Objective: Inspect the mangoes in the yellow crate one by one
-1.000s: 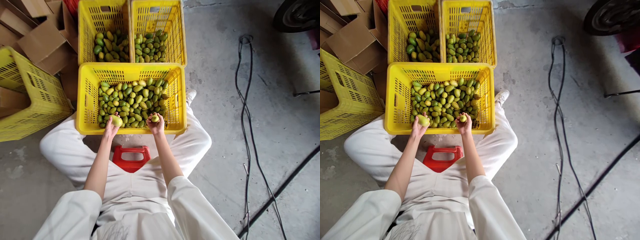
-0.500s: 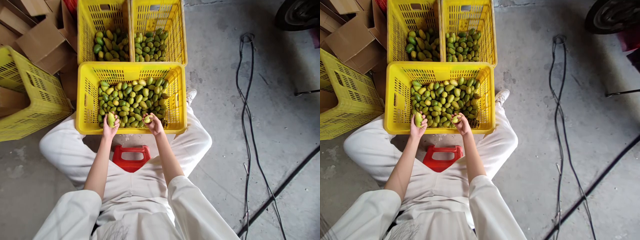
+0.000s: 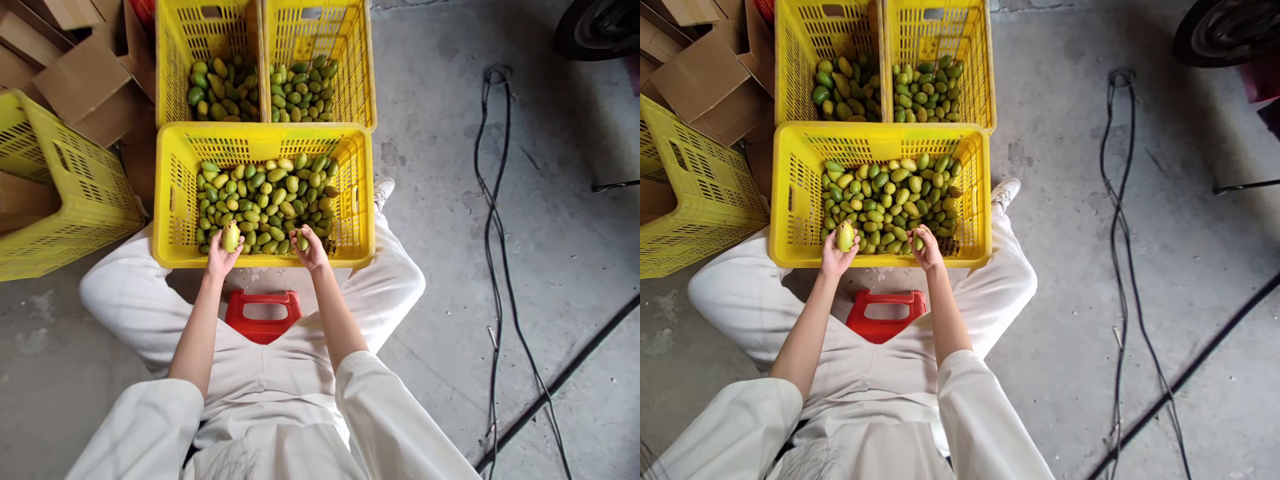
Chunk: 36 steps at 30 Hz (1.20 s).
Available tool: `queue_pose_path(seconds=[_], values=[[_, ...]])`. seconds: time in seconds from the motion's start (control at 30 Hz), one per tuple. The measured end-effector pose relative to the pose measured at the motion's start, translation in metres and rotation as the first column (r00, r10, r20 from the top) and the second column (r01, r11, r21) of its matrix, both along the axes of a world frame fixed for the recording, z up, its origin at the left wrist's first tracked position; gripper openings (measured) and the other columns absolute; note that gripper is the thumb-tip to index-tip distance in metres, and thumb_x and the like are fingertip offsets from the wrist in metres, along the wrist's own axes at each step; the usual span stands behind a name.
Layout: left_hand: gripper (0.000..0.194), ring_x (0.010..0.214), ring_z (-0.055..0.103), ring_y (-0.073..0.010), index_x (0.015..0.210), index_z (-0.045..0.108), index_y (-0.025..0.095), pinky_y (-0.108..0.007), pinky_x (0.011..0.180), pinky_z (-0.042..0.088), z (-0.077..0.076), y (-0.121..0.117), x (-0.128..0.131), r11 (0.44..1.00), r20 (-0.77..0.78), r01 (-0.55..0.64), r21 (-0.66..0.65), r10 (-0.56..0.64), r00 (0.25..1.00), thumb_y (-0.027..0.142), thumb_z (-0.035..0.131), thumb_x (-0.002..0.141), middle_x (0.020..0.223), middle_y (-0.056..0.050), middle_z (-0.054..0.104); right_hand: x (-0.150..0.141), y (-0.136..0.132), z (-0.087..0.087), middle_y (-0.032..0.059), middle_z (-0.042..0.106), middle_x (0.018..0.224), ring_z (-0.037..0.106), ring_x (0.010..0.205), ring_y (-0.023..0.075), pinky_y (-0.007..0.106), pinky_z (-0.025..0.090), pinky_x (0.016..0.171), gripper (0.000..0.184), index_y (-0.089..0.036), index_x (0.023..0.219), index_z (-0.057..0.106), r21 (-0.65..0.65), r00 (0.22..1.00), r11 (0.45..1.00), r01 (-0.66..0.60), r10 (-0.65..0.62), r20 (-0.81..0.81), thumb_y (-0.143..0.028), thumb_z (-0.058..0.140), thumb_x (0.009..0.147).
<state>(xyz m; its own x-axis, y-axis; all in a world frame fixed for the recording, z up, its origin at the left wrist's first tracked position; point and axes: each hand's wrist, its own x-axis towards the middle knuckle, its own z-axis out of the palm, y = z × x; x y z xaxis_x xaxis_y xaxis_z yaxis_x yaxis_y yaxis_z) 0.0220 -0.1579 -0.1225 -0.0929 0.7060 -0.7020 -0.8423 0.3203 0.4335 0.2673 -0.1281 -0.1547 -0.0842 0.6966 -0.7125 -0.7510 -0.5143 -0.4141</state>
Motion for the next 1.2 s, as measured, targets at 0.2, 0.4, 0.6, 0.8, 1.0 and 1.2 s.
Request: queue_pose_path(seconds=[0.2,0.4,0.6,0.8,1.0,1.2], values=[[0.037,0.078,0.073,-0.0151,0.137,0.078,0.027,-0.021,0.062,0.054,0.000,-0.002,0.001,0.998,-0.057,-0.013,0.059,0.016,0.998,0.035,0.073,0.102,0.098,-0.005,0.079,0.004,0.003,0.003,-0.0005,0.074,0.083,0.057,0.057,0.0081,0.013,0.035,0.038,0.030,-0.024,0.088,0.064,0.014,0.993,1.000,-0.019,0.020,-0.120,-0.042,0.085,0.096],[0.035,0.067,0.061,-0.0121,0.102,0.077,0.022,-0.022,0.056,0.047,-0.004,0.002,0.003,0.990,-0.058,-0.138,0.026,0.139,0.989,0.056,0.069,0.109,0.091,-0.005,0.077,0.002,0.001,0.004,-0.0018,0.076,0.087,0.059,0.058,0.0085,0.016,0.044,0.044,0.026,-0.025,0.087,0.063,0.031,0.994,0.997,0.071,-0.068,-0.086,-0.039,0.081,0.098],[0.049,0.061,0.051,-0.0114,0.096,0.075,0.022,-0.021,0.055,0.047,0.004,0.004,0.004,0.990,0.016,-0.133,0.039,0.132,0.991,0.067,0.060,0.111,0.076,-0.001,0.062,-0.003,-0.001,0.002,-0.0063,0.074,0.086,0.068,0.069,0.0103,0.019,0.053,0.057,0.024,-0.028,0.098,0.064,0.070,0.995,0.993,0.095,-0.096,0.017,-0.035,0.087,0.094],[0.043,0.074,0.063,-0.0135,0.102,0.074,0.021,-0.022,0.067,0.057,0.009,0.005,0.002,0.977,0.020,-0.211,0.022,0.210,0.977,0.057,0.053,0.115,0.079,-0.001,0.060,-0.002,0.004,0.007,-0.0045,0.059,0.063,0.051,0.053,0.0101,0.018,0.038,0.043,0.049,-0.025,0.082,0.059,-0.016,0.987,0.988,0.153,-0.153,-0.041,-0.065,0.062,0.110],[0.050,0.051,0.035,-0.0053,0.084,0.062,0.017,-0.013,0.032,0.020,0.012,-0.003,-0.005,0.998,0.080,-0.056,0.035,0.054,0.995,0.052,0.045,0.115,0.085,-0.005,0.063,0.003,0.004,0.010,-0.0033,0.055,0.061,0.053,0.056,0.0122,0.018,0.041,0.042,0.044,-0.025,0.077,0.055,-0.016,0.985,0.991,0.137,-0.137,-0.106,-0.054,0.065,0.108],[0.036,0.061,0.049,-0.0091,0.093,0.068,0.015,-0.013,0.034,0.027,0.012,-0.004,-0.004,0.999,0.054,-0.037,0.022,0.035,0.998,0.044,0.053,0.108,0.100,-0.014,0.072,0.007,0.004,0.012,-0.0031,0.064,0.070,0.057,0.057,0.0099,0.015,0.049,0.046,0.036,-0.024,0.086,0.061,-0.074,0.980,0.995,0.073,-0.086,-0.179,-0.052,0.070,0.106]])
